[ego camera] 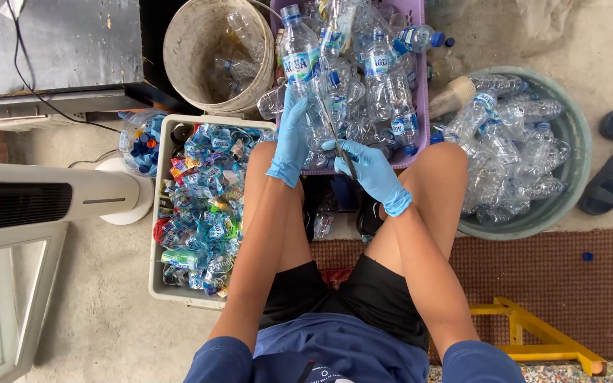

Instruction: The person sits cross-legged on a mat and uses scissors to cut the labels off plastic water bottles. They pick up bottles from a purple basket, cut the labels, and place the modified bottles into a white bin.

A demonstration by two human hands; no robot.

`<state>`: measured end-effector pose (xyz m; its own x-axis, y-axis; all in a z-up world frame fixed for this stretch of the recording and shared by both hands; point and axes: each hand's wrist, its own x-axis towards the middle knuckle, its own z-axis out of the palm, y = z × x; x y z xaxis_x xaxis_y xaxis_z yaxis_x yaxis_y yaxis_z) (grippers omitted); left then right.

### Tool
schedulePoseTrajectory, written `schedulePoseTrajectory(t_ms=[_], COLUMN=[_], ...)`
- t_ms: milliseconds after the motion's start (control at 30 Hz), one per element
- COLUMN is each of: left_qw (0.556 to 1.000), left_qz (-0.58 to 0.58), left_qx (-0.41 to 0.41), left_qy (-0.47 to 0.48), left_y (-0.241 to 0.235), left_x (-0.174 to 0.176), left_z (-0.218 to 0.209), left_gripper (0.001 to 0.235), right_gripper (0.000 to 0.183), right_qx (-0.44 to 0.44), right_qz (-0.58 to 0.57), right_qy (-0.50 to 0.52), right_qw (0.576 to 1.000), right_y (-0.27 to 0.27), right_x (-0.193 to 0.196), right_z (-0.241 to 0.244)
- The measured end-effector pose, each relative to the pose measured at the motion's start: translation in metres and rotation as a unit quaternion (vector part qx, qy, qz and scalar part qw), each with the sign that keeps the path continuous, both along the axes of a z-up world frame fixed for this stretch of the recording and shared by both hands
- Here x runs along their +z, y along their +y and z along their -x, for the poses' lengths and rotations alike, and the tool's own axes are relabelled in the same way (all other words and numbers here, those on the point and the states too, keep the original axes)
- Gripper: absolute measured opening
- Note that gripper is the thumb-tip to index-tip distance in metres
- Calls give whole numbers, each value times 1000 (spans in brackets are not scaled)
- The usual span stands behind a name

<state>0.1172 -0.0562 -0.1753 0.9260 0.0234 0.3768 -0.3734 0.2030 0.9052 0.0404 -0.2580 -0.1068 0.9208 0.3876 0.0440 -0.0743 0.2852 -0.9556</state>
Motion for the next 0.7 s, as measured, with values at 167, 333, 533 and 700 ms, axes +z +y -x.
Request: schedulePoseTrajectory(t_ms=[167,333,533,700], left_qw=[987,992,945,969], left_qz=[114,73,280,96], left_qx=[94,75,-18,137], left_qy=[58,69,171,185], left_y=[-18,-5,0,-15], left_x=[0,18,-73,-1], left_z=[4,3,-16,-1], left_gripper=[53,56,81,55], right_gripper=[37,37,35,31], right_qx=[1,3,15,42], right_qz=[-6,-3,-6,-12], right_qy=[7,1,3,1], right_qw=[1000,1000,1000,999], right_y=[-2,0,-2,2], right_x=[-26,-24,-15,-9], right_z=[-4,-10,-13,-14])
